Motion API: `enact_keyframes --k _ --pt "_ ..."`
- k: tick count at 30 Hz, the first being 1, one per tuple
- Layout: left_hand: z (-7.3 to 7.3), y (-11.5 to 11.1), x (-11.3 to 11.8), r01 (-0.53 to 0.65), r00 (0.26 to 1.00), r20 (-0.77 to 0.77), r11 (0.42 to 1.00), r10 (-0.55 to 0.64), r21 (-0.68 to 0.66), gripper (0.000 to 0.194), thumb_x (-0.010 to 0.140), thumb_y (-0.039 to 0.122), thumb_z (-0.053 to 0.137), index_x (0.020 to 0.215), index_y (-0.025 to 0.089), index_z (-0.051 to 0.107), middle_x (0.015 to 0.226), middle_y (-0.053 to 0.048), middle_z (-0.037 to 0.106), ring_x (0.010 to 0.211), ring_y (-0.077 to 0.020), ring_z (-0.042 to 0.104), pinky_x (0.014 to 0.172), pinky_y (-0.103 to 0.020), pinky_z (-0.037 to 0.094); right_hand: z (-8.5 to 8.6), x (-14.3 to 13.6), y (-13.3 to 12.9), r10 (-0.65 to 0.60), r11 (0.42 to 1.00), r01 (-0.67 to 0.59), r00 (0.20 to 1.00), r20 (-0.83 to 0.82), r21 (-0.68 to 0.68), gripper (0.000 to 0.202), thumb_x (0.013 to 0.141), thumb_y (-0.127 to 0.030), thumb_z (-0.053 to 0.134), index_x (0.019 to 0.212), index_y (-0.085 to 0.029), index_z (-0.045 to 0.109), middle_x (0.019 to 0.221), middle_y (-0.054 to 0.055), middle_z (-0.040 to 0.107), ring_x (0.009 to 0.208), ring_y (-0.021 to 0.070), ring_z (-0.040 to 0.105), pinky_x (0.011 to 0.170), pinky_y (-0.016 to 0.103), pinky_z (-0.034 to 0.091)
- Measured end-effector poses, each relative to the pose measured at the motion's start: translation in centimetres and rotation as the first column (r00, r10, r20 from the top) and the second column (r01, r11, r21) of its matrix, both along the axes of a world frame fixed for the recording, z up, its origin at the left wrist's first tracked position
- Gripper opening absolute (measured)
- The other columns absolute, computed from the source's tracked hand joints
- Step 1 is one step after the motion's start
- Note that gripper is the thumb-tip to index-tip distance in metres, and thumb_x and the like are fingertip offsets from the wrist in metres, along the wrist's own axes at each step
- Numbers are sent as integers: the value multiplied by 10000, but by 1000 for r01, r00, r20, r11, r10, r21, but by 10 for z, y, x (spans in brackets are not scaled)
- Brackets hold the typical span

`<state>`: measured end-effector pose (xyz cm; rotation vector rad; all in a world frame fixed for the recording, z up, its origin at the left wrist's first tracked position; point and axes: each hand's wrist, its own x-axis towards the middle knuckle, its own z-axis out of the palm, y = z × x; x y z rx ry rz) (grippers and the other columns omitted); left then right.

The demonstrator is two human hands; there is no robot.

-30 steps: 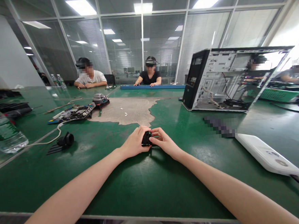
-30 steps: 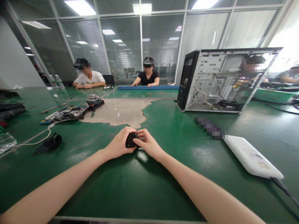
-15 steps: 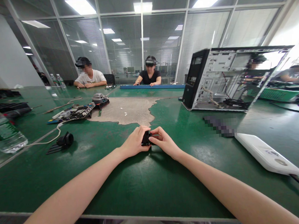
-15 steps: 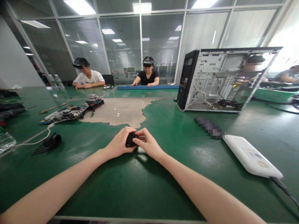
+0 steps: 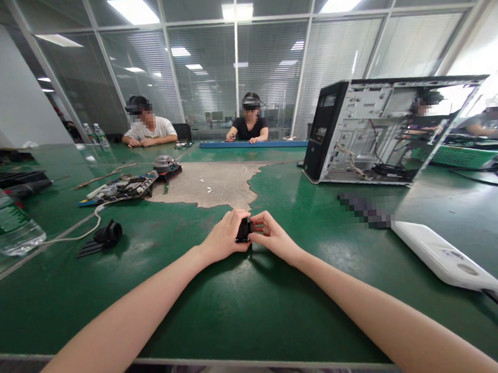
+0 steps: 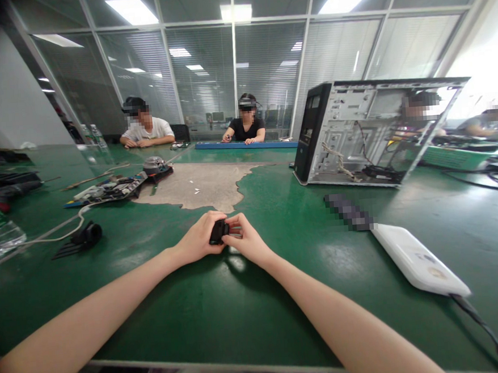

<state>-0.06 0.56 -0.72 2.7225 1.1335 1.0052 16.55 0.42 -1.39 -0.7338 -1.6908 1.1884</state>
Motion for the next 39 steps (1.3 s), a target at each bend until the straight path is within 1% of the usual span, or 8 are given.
enact_keyframes --k 5,11,14,19,25,31,36,39 --pt "0 0 0 3 1000 14 1000 -3 6 570 616 216 604 1116 207 332 1094 -73 440 991 -232 447 813 -396 410 1 -1 -1 -28 1000 28 1000 5 -6 180 712 -268 559 832 -203 442 866 -2 499 816 117 520 780 309 431" --pt "0 0 0 -3 1000 15 1000 3 7 570 611 217 610 1110 204 333 1091 -73 440 991 -231 445 818 -390 407 4 -1 -2 -75 995 79 995 65 -56 276 699 -276 570 934 -196 448 921 29 499 868 141 522 806 341 426" --pt "0 0 0 0 1000 16 1000 0 5 583 603 203 611 1113 211 329 1096 -70 437 993 -231 444 819 -393 407 4 -1 -2 -49 997 52 997 62 -50 268 693 -241 573 930 -198 455 923 28 508 889 142 516 823 341 422" --pt "0 0 0 1 1000 8 1000 -1 -9 615 574 177 619 1115 209 328 1099 -69 435 991 -233 445 825 -394 405 3 -1 -3 11 1000 -11 1000 -11 -12 275 646 -172 606 854 -206 429 900 0 498 870 131 521 814 327 424" --pt "0 0 0 -3 1000 1 1000 3 3 575 611 214 607 1116 192 332 1097 -74 433 992 -226 439 841 -383 399 4 -1 -4 -24 999 24 1000 5 -22 178 707 -238 551 837 -201 434 876 0 490 807 116 524 777 315 431" --pt "1 0 1 10 1000 21 1000 -10 1 573 610 195 604 1114 206 332 1089 -70 439 986 -228 445 831 -392 398 3 -1 -2 -55 997 57 997 46 -42 279 693 -234 565 943 -200 447 934 28 501 885 139 515 802 323 428" --pt "1 0 0 15 1000 18 1000 -15 -6 610 576 168 615 1114 204 332 1094 -70 436 987 -234 444 832 -395 393 1 -1 -2 -18 1000 17 1000 18 8 259 657 -155 579 870 -202 440 922 9 500 899 132 512 823 320 425" --pt "0 0 0 22 999 29 1000 -21 -13 620 567 166 618 1116 211 334 1095 -68 436 988 -236 445 831 -401 392 1 -1 -4 -1 1000 2 1000 -7 16 247 654 -154 578 839 -207 425 912 -2 491 898 131 516 817 319 429"
